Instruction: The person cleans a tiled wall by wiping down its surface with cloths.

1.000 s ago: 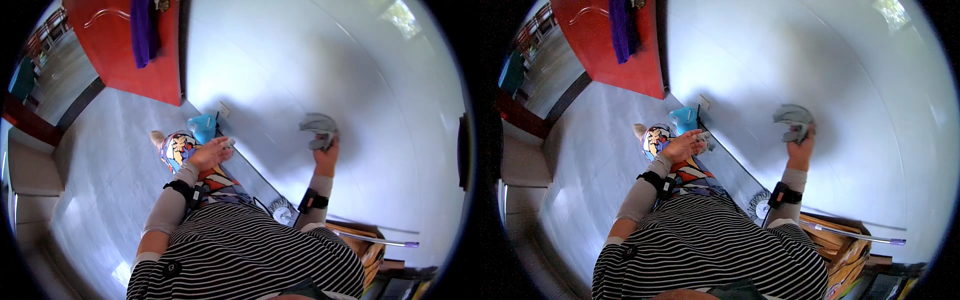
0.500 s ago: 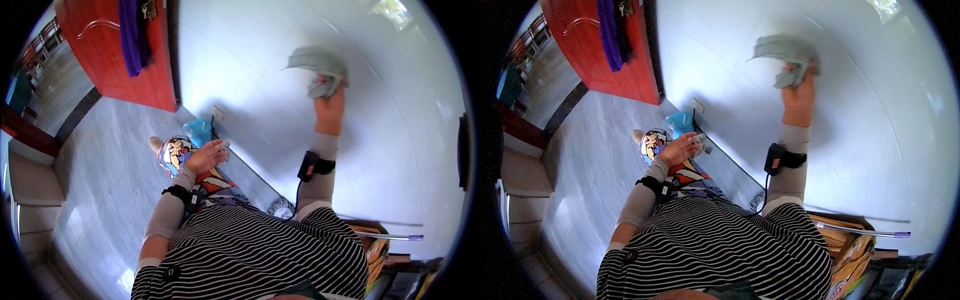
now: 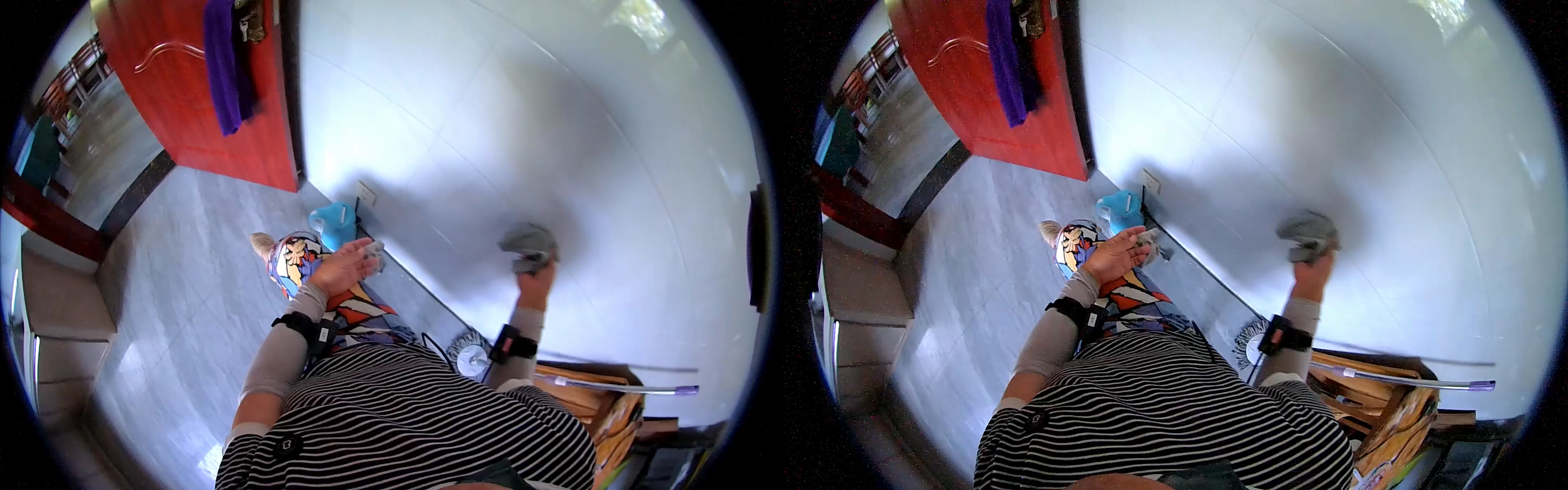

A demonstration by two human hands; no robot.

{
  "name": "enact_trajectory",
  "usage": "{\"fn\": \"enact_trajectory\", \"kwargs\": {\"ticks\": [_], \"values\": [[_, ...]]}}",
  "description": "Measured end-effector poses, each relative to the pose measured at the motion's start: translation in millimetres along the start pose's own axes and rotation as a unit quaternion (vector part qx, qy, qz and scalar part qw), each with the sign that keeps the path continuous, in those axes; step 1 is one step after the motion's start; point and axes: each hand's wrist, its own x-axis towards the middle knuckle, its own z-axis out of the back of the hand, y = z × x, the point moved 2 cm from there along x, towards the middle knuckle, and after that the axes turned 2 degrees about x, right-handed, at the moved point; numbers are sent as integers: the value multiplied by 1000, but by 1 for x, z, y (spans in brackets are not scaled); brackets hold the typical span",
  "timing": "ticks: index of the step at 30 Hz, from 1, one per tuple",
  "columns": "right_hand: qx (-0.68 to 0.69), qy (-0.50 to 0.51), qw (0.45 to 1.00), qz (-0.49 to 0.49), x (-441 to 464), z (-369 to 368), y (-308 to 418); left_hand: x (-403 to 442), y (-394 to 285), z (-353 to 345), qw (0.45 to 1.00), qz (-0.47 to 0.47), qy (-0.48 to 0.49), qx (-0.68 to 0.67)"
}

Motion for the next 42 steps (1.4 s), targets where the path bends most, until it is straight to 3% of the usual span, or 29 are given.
{"fn": "enact_trajectory", "kwargs": {"ticks": [1,3,5,7,8,9,11,12,14,17,19,21,27,30,33,35,39,41,42], "values": [[31,18,999,29,-12,-8,27,0,0,-1,1000,5,4,2],[-8,166,979,116,-31,-23,70,2,1,-2,1000,10,13,2],[-6,53,971,232,-50,-54,97,3,2,-1,999,18,19,21],[2,123,949,291,-62,-86,120,5,3,2,999,24,17,19],[-100,154,912,367,-47,-79,137,5,5,4,999,32,11,17],[-282,175,784,524,-81,-129,124,4,4,3,999,29,13,19],[-349,165,701,600,-113,-196,116,3,3,0,999,31,-18,26],[-346,165,700,603,-103,-208,120,4,5,4,999,32,-8,16],[-233,227,794,513,-76,-230,128,3,4,3,999,27,-7,29],[-24,267,917,294,-47,-269,112,5,2,-1,999,25,-19,44],[35,292,933,209,-20,-292,84,6,3,4,1000,16,6,20],[30,231,959,162,-17,-308,45,4,3,4,1000,14,9,5],[-68,154,985,-20,15,-261,-72,0,1,5,1000,2,-7,9],[-106,104,983,-108,34,-196,-123,-1,1,5,1000,3,16,0],[-102,144,966,-189,38,-121,-158,1,2,7,1000,3,11,16],[-86,16,962,-260,24,-93,-167,1,2,6,1000,1,8,1],[-111,55,942,-313,-23,-85,-179,4,2,2,1000,9,-12,-12],[-143,213,898,-356,-47,-92,-187,-1,-2,-10,999,-7,-20,34],[-146,197,897,-367,-60,-94,-191,0,1,-6,999,-12,29,41]]}}
